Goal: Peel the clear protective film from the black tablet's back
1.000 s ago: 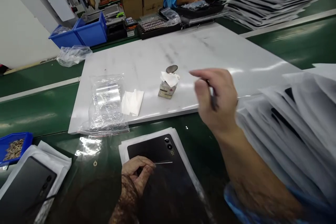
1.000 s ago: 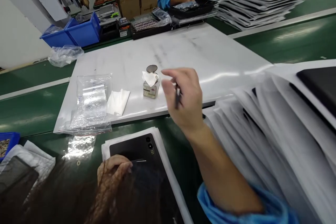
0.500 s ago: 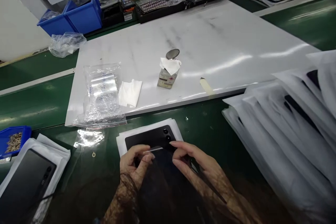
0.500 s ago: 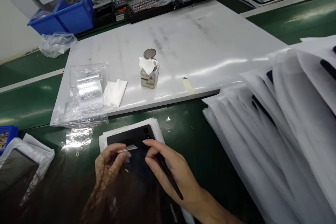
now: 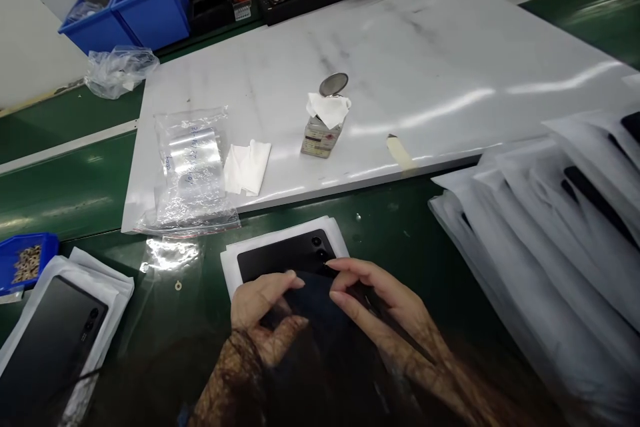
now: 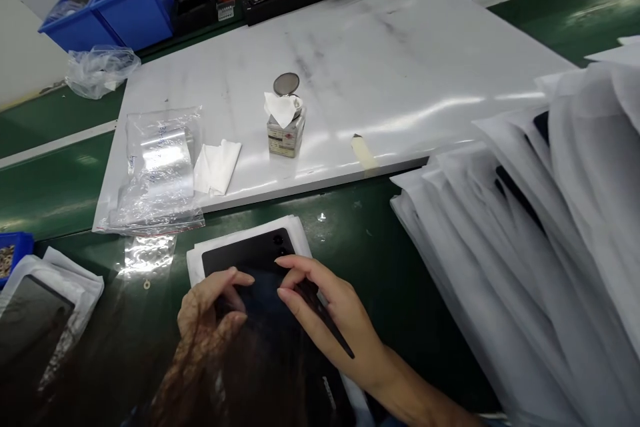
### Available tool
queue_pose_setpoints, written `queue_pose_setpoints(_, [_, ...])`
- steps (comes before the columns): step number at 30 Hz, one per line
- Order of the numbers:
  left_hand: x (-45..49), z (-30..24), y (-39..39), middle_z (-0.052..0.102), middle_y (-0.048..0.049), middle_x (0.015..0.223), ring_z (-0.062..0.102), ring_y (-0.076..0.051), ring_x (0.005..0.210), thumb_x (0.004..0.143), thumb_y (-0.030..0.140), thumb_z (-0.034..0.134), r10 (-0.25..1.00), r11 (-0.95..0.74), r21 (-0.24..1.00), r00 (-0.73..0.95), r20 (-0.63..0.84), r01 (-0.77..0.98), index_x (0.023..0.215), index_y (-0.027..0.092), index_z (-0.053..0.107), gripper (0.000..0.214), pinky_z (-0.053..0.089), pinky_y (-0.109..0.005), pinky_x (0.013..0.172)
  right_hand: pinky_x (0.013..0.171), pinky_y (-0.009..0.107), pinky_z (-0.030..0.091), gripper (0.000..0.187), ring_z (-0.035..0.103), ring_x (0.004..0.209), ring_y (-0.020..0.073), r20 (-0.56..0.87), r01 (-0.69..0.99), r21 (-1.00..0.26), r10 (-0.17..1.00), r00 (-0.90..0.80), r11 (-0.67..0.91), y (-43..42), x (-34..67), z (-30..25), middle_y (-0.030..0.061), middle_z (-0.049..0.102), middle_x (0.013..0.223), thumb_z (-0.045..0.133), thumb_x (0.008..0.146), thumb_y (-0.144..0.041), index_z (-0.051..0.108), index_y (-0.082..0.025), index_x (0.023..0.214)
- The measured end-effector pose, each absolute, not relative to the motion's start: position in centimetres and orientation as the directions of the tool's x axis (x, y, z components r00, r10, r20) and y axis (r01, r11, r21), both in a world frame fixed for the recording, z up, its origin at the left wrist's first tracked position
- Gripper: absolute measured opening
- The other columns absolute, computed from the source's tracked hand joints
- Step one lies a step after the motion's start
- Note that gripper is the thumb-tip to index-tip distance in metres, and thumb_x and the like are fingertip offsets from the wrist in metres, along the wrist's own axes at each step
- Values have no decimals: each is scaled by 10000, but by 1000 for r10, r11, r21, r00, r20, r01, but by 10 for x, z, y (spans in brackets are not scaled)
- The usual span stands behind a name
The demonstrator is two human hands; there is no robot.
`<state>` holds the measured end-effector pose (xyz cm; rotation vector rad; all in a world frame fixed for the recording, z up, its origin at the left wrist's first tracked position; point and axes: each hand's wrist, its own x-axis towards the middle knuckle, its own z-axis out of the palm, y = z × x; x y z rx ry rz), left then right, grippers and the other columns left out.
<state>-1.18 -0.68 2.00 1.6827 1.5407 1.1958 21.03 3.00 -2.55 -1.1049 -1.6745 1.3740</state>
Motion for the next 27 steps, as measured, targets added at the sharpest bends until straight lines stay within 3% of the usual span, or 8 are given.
queue_pose_setpoints(3, [-10, 21, -1, 759, 17, 901, 712, -175, 588, 715, 163, 695, 963, -256, 859, 40, 267, 443, 1113, 365, 598, 456, 599, -240, 503, 723, 287, 720, 431, 827, 752, 206, 3, 119, -991, 901, -434, 60, 30, 209, -20, -83, 839, 879, 828, 1026, -371, 782, -617, 1378])
queue_pose_setpoints(9, [-9, 12, 0, 787, 51, 835, 754, -184, 691, 731, 157, 693, 996, 74, 985, -61, -65, 153, 1056, 350, 638, 382, 620, -249, 620, 639, 204, 667, 249, 788, 655, 150, -18, 95, -995, 913, -407, 23, 34, 213, -13, -82, 836, 809, 867, 1011, -338, 866, -488, 1209])
queue_pose_setpoints(12, [-9, 11, -1, 784, 44, 870, 750, -183, 757, 712, 161, 714, 991, 120, 979, -80, -108, 167, 1046, 328, 649, 379, 598, -250, 725, 660, 185, 664, 170, 798, 689, 141, 35, 111, -990, 905, -425, 91, 33, 216, -14, -63, 839, 833, 842, 1037, -317, 877, -426, 1162])
queue_pose_setpoints(16, [-9, 14, 0, 781, 37, 886, 750, -186, 724, 652, 215, 763, 991, 128, 974, -53, -120, 189, 1002, 324, 668, 379, 602, -248, 691, 712, 173, 677, 188, 819, 740, 131, 128, 122, -973, 892, -433, 198, 32, 214, -11, -48, 862, 901, 817, 1047, -245, 869, -384, 1161])
queue_pose_setpoints(20, [-7, 15, 2, 789, 42, 752, 750, -194, 688, 653, 252, 761, 988, 136, 961, -109, -112, 242, 836, 310, 719, 196, 599, -245, 651, 700, 156, 668, 209, 811, 714, 119, 191, 110, -958, 873, -449, 267, 35, 212, -10, -49, 853, 879, 814, 1058, -203, 857, -359, 1191])
queue_pose_setpoints(23, [-6, 14, 2, 779, 43, 662, 741, -183, 594, 657, 259, 755, 977, 184, 950, -155, -149, 250, 722, 292, 733, 75, 596, -235, 580, 696, 196, 690, 163, 803, 732, 142, 210, 117, -952, 880, -426, 283, 39, 220, -10, -5, 856, 952, 790, 1120, -381, 874, -362, 1259])
queue_pose_setpoints(26, [-6, 13, 1, 769, 39, 623, 732, -185, 558, 646, 273, 760, 968, 225, 937, -173, -183, 269, 680, 279, 735, 43, 595, -240, 552, 679, 284, 725, 484, 796, 756, 195, 145, 101, -977, 927, -346, 190, 44, 233, -7, 78, 851, 1081, 631, 1123, -741, 924, -368, 1223])
queue_pose_setpoints(27, [-6, 13, 1, 767, 38, 618, 729, -184, 553, 645, 276, 760, 968, 226, 934, -168, -185, 277, 679, 277, 734, 42, 594, -237, 545, 680, 303, 734, 524, 799, 755, 205, 105, 79, -987, 937, -334, 139, 46, 237, -5, 91, 845, 1100, 626, 1099, -786, 936, -370, 1168])
